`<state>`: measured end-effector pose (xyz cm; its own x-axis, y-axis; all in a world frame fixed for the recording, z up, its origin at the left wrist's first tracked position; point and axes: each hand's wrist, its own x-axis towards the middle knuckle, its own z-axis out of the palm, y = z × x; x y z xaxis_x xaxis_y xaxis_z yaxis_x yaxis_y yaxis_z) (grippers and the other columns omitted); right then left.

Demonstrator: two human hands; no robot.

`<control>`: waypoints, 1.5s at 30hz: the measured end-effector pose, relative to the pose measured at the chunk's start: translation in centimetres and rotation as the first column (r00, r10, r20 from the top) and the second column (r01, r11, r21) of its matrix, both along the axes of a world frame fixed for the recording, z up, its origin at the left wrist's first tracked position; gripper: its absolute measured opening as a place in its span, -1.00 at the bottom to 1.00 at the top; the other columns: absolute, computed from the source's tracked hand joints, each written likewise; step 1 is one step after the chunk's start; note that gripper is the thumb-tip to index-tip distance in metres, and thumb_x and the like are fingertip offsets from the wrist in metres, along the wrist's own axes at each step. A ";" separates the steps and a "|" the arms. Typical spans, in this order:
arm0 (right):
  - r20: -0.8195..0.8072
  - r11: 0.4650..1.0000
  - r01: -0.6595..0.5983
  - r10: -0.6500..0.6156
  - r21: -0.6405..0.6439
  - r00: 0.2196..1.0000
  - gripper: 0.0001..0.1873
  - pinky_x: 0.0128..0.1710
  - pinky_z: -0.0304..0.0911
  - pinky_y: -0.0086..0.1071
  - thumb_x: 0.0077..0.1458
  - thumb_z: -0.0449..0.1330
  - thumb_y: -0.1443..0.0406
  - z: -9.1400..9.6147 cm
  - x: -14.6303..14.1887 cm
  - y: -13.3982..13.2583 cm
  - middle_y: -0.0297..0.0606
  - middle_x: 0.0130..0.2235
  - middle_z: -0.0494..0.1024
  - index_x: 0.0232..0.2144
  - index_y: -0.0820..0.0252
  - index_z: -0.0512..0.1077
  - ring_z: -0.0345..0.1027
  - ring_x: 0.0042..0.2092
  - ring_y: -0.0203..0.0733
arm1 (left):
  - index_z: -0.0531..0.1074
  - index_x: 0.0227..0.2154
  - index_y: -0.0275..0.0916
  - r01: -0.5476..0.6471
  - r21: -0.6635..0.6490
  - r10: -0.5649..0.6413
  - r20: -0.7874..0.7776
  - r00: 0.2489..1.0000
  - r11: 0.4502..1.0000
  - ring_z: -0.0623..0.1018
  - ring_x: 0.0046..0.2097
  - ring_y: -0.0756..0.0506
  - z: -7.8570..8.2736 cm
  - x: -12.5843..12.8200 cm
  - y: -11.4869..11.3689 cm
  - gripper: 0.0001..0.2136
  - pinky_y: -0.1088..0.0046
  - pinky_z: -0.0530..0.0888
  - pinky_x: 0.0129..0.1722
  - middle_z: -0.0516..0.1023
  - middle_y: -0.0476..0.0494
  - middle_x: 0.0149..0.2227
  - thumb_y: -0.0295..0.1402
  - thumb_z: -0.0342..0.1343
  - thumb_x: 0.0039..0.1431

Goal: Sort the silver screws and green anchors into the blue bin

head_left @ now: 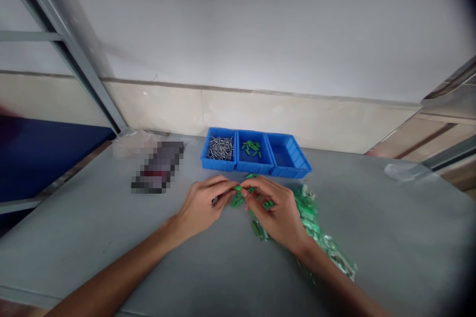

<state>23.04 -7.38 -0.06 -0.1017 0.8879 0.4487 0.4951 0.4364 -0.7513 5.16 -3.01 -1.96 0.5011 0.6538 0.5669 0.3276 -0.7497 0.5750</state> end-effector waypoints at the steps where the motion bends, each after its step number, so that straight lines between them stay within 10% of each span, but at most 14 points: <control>1: 0.007 1.000 0.004 -0.004 0.002 1.000 -0.89 -0.52 0.31 -0.47 0.12 0.14 0.35 0.0 0.0 0.0 -0.30 -0.37 0.50 -0.29 0.15 0.47 0.40 -0.44 -0.31 | 0.50 -0.18 -0.27 0.003 0.011 -0.003 -0.003 1.000 1.000 0.50 -0.33 0.00 0.0 0.0 0.0 -0.82 0.53 0.41 -0.42 0.56 -0.13 -0.27 -0.50 0.04 0.23; 45: 0.157 0.954 -0.010 -0.038 0.299 0.987 -0.85 -0.46 0.34 -0.48 0.12 0.16 0.40 -0.8 -0.4 -0.1 -0.24 -0.29 0.53 -0.23 0.20 0.48 0.39 -0.44 -0.35 | 0.51 -0.19 -0.25 0.038 -0.084 -0.037 0.006 0.999 0.996 0.51 -0.35 0.03 0.2 -0.1 -0.1 -0.81 0.57 0.41 -0.42 0.57 -0.08 -0.29 -0.54 0.05 0.19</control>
<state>22.59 -7.49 -0.81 -0.1817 0.7182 0.6717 0.6050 0.6201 -0.4994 5.03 -3.09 -1.72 0.5239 0.6799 0.5131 0.2976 -0.7106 0.6376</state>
